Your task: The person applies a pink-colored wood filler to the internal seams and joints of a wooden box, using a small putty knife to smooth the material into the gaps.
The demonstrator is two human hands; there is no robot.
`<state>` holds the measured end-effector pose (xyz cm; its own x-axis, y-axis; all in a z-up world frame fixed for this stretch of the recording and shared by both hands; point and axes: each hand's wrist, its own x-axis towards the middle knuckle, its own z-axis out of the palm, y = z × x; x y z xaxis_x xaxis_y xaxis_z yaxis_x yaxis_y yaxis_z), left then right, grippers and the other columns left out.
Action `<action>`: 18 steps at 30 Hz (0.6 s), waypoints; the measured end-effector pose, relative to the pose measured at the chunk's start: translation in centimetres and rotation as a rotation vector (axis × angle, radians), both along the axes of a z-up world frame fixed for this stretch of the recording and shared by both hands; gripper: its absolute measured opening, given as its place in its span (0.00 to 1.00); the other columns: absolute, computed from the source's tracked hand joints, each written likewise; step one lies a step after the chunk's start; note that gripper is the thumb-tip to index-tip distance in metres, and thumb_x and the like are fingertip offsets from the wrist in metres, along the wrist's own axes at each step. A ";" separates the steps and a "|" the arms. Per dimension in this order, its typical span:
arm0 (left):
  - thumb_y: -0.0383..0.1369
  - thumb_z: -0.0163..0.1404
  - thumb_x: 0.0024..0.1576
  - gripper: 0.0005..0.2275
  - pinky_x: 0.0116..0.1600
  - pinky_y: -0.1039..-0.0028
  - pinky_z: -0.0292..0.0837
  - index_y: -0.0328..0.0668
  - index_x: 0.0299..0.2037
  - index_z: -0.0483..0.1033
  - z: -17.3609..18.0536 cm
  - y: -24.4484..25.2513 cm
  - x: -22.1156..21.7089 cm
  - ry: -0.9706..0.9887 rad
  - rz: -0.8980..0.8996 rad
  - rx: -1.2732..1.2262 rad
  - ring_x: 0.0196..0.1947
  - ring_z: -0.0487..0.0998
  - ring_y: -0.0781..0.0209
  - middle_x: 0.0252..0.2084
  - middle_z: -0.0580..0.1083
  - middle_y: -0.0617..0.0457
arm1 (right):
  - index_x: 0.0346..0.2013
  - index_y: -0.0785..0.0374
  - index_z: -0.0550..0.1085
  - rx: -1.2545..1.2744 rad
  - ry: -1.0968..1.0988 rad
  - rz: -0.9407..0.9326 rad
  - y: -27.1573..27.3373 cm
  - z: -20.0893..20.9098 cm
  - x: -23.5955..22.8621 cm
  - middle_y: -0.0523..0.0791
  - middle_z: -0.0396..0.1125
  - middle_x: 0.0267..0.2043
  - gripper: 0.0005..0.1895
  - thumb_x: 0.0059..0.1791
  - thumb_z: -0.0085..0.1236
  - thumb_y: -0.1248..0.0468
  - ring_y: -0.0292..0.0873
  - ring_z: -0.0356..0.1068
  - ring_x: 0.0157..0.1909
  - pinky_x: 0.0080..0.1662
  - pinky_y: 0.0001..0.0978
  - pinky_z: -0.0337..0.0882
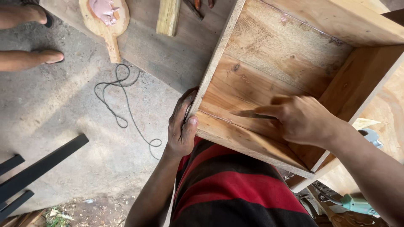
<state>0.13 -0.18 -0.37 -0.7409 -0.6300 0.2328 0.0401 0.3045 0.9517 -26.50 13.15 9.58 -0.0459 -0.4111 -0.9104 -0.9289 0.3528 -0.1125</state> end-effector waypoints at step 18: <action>0.31 0.39 0.71 0.19 0.73 0.55 0.69 0.23 0.68 0.61 -0.4 0.2 0.5 0.005 0.016 -0.024 0.69 0.72 0.36 0.67 0.68 0.30 | 0.58 0.28 0.74 -0.332 -0.216 0.258 -2.1 -5.5 -2.5 0.29 0.74 0.56 0.34 0.48 0.48 0.74 0.28 0.73 0.42 0.31 0.21 0.78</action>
